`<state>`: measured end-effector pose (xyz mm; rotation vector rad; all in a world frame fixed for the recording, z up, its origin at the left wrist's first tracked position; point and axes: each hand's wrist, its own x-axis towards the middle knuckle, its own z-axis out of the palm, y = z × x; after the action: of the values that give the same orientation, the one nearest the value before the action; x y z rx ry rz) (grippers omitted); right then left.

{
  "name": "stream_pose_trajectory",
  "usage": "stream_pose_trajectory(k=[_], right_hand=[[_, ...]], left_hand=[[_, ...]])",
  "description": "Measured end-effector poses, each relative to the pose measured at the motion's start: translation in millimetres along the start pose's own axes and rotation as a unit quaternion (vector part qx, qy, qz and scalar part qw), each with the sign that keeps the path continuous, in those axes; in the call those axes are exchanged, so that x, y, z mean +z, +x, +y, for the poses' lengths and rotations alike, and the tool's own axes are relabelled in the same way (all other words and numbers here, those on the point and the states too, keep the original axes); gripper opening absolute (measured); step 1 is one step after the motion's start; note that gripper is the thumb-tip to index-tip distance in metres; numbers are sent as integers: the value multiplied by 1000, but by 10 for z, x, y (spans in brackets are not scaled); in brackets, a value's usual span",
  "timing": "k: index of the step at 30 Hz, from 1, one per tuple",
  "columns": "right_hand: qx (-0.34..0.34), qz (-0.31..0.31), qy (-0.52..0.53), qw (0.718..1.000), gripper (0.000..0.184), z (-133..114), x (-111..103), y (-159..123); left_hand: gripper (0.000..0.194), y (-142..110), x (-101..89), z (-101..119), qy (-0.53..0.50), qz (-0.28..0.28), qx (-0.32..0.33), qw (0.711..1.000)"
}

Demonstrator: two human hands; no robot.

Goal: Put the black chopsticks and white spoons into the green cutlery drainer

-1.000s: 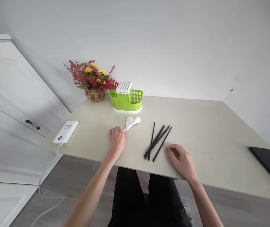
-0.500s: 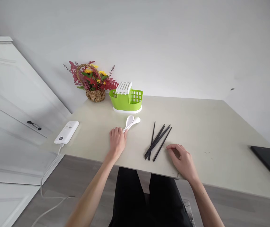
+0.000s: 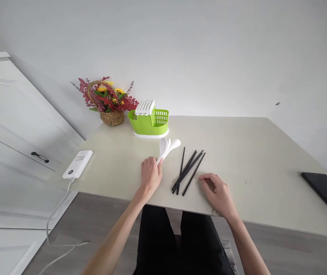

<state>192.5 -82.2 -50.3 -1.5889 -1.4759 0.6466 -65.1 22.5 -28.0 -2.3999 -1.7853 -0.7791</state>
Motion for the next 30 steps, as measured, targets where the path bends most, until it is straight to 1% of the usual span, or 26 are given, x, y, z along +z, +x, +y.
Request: stream_pose_trajectory(k=[3,5,8,10,12,14,17,19,24,27,30], right_hand=[[-4,0,10,1000,27,-2,2,1],[4,16,27,1000,27,-6,7,7],[43,83,85,992,29,-24,11,26],[66,132,150,978,35,-45,4,40],[77,161,219,959,43,-69,-9,49],[89,172,262,945,52,-90,-24,51],[114,183,273,937,61,-108,-37,48],[121,187,273,936,60,-107,-37,50],[94,175,297,934,56,-76,-31,67],[89,174,284,939,52,-55,-33,69],[93,174,282,939,49,-32,-32,74]], left_hand=[[32,22,-10,345,-28,-15,34,999],[31,41,-6,567,-31,-22,57,998],[30,40,11,858,-32,-39,85,995],[31,9,24,1017,-40,-61,100,992],[31,-38,36,1150,-50,-82,110,989],[30,-84,48,1261,-57,-98,120,986],[26,-127,60,1403,-47,-117,137,982],[26,-132,63,1486,-26,-127,148,981],[29,-87,46,1654,14,-159,152,975],[30,-44,37,1718,20,-198,148,969],[34,-4,28,1759,26,-245,132,960]])
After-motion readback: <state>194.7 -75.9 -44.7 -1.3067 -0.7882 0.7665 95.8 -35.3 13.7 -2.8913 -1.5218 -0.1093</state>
